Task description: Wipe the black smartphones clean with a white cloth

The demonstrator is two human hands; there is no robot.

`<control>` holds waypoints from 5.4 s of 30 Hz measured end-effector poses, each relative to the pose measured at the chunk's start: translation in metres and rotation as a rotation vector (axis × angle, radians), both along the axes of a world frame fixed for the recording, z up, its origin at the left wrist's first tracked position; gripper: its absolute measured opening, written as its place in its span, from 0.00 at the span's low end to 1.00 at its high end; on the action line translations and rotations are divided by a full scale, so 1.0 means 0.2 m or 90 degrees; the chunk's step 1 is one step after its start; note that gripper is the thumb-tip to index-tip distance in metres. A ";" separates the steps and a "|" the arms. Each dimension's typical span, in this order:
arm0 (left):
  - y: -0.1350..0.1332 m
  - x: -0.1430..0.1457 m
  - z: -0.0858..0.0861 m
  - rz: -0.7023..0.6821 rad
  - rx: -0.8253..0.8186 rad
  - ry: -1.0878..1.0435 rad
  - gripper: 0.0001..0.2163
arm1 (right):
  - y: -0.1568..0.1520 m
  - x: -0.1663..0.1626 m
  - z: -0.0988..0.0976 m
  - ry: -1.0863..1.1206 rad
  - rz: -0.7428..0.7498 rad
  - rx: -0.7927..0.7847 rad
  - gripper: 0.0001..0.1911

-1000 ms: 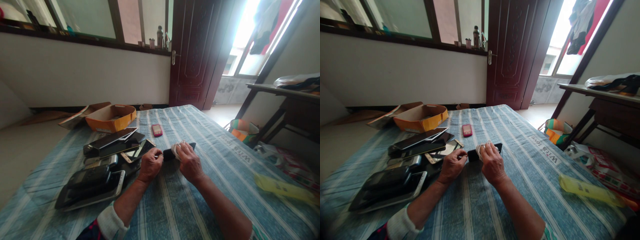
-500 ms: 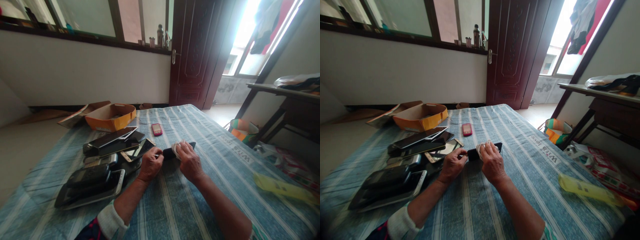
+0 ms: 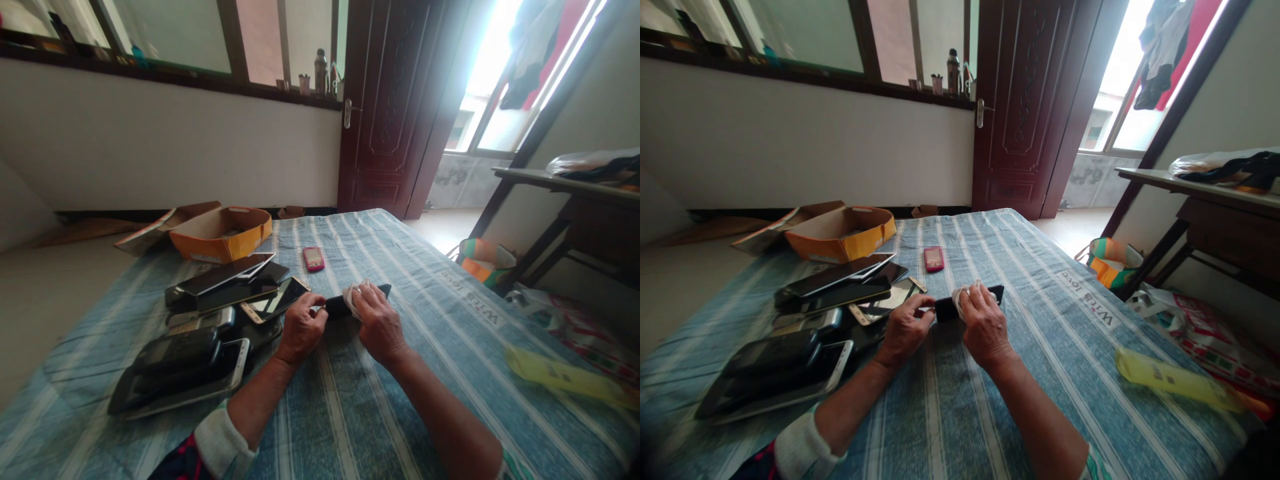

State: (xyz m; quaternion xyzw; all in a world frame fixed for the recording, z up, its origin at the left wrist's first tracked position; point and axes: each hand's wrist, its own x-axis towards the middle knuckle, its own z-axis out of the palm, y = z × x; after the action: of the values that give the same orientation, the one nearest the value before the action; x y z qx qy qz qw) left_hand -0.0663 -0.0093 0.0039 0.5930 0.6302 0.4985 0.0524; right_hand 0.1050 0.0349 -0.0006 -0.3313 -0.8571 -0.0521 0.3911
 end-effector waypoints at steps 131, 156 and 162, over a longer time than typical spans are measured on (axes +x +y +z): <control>-0.06 0.07 0.30 -0.135 0.158 -0.031 0.09 | 0.00 -0.10 0.24 0.197 0.105 0.194 0.17; -0.04 0.04 0.28 -0.117 0.146 -0.065 0.08 | 0.02 -0.10 0.18 0.169 0.040 0.211 0.20; -0.05 0.04 0.29 -0.132 0.133 -0.078 0.08 | -0.01 -0.12 0.20 0.153 0.071 0.232 0.20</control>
State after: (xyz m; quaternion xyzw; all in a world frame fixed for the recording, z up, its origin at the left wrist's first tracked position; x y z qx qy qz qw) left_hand -0.0581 -0.0187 0.0611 0.6256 0.5058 0.5886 0.0797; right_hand 0.0815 0.0322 0.0389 -0.2111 -0.7975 -0.1446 0.5463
